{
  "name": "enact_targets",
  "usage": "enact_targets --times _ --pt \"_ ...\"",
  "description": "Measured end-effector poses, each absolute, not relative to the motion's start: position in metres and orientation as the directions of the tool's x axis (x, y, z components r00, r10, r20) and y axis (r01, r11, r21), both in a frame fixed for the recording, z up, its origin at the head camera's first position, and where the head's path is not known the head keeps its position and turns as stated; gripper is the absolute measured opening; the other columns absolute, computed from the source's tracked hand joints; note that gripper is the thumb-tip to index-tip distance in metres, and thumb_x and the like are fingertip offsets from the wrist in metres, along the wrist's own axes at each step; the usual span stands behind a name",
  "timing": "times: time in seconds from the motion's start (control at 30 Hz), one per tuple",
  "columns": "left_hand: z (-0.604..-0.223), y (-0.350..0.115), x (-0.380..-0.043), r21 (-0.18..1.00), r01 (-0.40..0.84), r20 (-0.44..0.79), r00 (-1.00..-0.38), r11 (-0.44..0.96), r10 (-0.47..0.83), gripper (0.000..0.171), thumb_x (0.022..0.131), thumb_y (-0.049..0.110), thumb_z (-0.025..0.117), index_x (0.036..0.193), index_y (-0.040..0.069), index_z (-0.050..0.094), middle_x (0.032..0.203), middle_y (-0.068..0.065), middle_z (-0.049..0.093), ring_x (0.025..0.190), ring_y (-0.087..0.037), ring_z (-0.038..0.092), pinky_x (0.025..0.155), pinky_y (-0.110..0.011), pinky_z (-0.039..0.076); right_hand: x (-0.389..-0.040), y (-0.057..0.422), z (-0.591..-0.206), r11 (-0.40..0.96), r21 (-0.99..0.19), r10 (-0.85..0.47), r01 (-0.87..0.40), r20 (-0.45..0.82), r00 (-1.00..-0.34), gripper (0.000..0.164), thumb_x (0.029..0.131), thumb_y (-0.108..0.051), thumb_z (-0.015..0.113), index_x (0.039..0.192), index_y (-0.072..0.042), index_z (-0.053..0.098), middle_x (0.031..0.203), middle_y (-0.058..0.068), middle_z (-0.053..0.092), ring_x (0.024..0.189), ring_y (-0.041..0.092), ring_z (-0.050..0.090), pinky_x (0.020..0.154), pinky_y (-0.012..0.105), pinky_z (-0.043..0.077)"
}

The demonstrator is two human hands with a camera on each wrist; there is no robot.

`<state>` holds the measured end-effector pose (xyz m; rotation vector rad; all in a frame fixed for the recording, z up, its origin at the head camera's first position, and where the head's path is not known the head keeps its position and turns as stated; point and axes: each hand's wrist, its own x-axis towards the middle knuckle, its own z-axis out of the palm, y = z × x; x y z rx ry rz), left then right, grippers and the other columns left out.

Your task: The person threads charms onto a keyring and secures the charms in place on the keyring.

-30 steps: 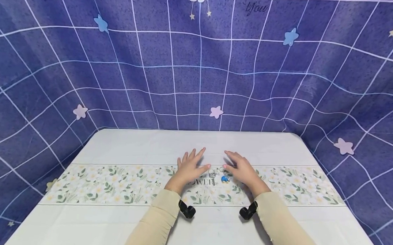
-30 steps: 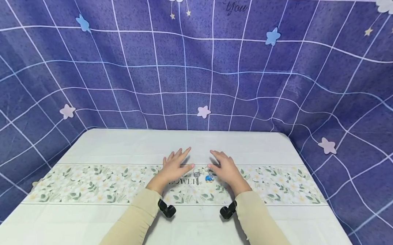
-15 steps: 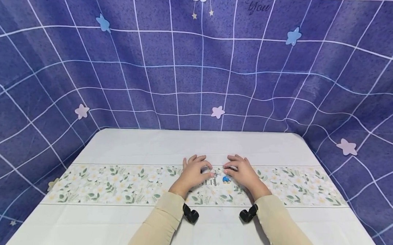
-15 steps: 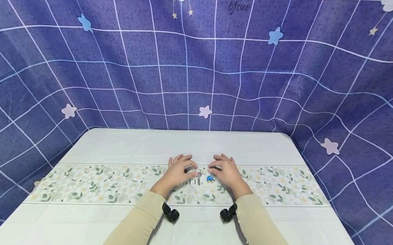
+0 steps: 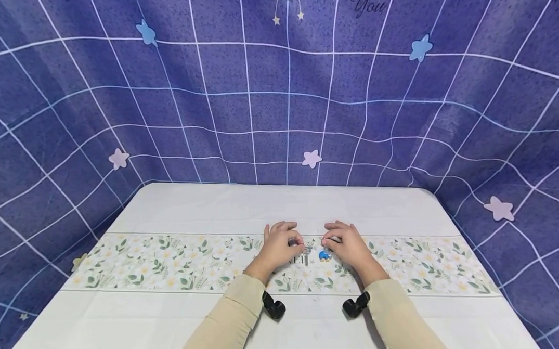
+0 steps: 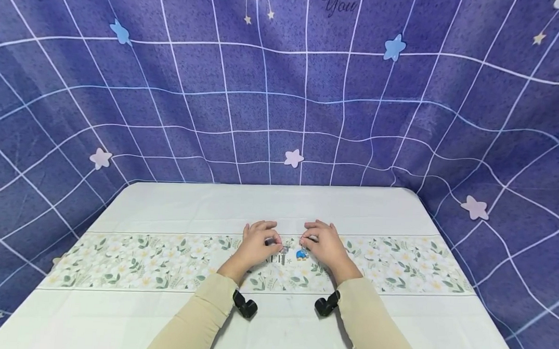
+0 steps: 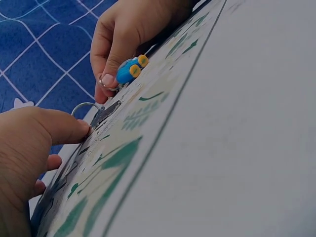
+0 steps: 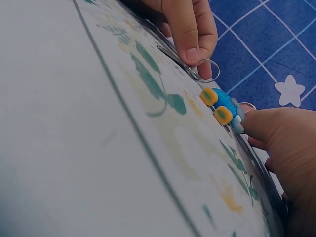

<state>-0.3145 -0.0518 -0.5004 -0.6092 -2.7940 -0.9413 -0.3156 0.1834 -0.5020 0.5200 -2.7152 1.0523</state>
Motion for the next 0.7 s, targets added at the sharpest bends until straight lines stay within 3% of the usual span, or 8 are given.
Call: enact_targets --times 0.23,0.63,0.7 --pt "-0.5030 -0.0501 -0.3156 0.554 0.406 0.261 -0.914 0.727 0.312 0.017 0.089 0.032 0.074 0.077 0.030 0.063 0.142 -0.003 0.058 0.140 -0.034 0.039 0.116 -0.070 0.002 -0.3159 0.1831 -0.5016 0.682 -0.643 -0.216 -0.347 0.276 -0.937 0.005 0.091 -0.021 0.077 0.087 -0.019 0.076 0.133 0.009 0.066 0.141 0.041 0.042 0.119 0.065 0.012" --pt "-0.5024 -0.0495 -0.3154 0.709 0.416 0.320 -0.909 0.569 0.266 0.015 0.090 0.018 0.071 0.079 0.025 0.064 0.115 0.007 0.071 0.122 -0.022 0.058 0.117 -0.067 0.002 -0.3152 0.1815 -0.4994 0.556 -0.766 -0.154 -0.324 0.289 -0.945 0.005 0.091 -0.015 0.073 0.089 -0.013 0.078 0.119 0.007 0.072 0.129 0.036 0.056 0.121 0.059 0.015" --pt "-0.5010 -0.0488 -0.3155 0.742 0.412 0.314 -0.910 0.528 0.270 0.013 0.090 0.017 0.071 0.081 0.024 0.065 0.112 0.008 0.073 0.118 -0.019 0.061 0.119 -0.064 0.001 -0.3152 0.1816 -0.4992 0.532 -0.784 -0.150 -0.320 0.285 -0.947 0.005 0.091 -0.013 0.072 0.090 -0.012 0.077 0.117 0.007 0.072 0.125 0.034 0.060 0.119 0.056 0.022"
